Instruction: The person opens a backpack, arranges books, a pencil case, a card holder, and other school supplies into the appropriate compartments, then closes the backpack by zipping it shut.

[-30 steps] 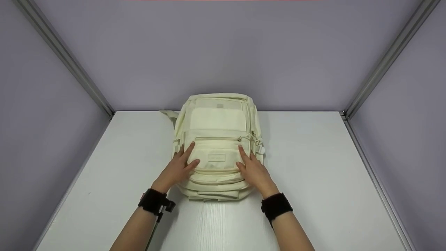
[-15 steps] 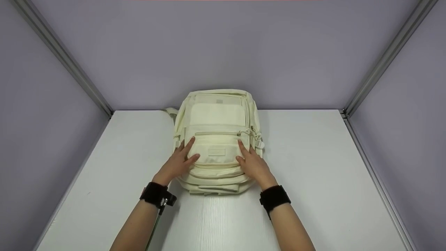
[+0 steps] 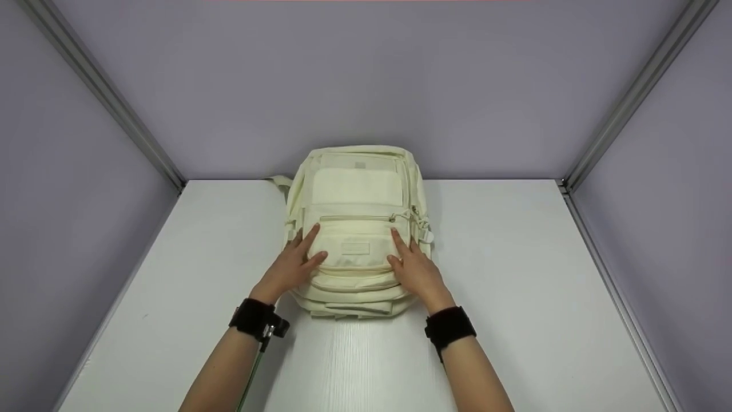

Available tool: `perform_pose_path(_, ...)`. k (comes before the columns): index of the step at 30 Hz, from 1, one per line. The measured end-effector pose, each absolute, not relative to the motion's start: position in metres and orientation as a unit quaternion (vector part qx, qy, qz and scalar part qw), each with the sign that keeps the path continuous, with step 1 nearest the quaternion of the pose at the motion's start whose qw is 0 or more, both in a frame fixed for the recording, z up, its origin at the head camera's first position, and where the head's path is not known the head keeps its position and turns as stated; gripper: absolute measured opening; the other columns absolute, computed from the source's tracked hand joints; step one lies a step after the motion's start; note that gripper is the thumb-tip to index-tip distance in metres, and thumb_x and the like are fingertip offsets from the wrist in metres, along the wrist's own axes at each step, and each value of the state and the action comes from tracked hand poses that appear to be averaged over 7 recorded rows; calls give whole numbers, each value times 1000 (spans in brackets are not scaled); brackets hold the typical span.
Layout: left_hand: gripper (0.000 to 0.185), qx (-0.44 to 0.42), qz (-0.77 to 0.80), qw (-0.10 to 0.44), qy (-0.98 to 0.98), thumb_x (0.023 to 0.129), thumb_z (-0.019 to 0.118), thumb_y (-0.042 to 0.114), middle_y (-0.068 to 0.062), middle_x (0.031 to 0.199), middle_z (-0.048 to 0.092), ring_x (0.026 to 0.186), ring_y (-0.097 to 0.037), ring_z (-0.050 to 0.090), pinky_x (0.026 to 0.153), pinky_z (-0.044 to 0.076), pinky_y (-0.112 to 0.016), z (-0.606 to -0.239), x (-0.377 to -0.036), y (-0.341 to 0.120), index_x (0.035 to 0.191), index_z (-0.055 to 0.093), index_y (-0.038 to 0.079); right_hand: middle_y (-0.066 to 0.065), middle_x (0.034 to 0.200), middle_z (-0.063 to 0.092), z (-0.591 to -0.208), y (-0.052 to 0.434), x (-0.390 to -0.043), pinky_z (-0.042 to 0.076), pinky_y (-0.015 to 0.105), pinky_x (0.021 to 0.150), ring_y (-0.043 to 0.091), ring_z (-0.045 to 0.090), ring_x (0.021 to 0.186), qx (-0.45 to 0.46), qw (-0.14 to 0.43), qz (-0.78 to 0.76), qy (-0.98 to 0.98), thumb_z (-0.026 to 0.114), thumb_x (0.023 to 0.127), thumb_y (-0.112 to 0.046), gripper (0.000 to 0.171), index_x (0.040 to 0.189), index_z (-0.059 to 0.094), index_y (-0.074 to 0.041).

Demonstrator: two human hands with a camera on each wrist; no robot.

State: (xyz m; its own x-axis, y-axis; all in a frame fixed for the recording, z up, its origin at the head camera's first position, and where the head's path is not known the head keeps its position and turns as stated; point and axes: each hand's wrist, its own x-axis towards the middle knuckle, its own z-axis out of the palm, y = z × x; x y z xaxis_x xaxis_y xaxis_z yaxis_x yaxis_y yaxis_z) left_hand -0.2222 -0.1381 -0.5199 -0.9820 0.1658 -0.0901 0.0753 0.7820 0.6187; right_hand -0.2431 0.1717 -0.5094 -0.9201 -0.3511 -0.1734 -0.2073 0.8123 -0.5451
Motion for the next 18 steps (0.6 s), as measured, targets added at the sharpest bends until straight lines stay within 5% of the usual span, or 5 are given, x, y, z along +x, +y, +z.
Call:
perform_pose_path(10,65,78,292,-23,953,104,36,52,-20,152,37,132,-40,43,104,31,-61,-524,-223,-161,158,20,18,31,149,32,-511,185,-236,43,64,88,50,42,126,-133,-4,-223,966,55,99,-47,80,157,17,-8)
perform_pose_path(14,61,69,273,-70,957,104,41,46,-23,150,39,128,-44,46,103,35,-57,-525,-220,-181,155,30,15,27,151,29,-513,199,-237,41,65,89,49,37,130,-145,-69,-183,970,53,99,-46,68,154,30,-14)
perform_pose_path(18,56,29,216,-76,973,104,39,50,-20,150,39,131,-45,42,105,26,-64,-524,-218,-206,153,36,24,24,152,29,-514,220,-241,33,66,96,48,32,135,-148,-126,-145,970,53,100,-45,60,152,37,-21)
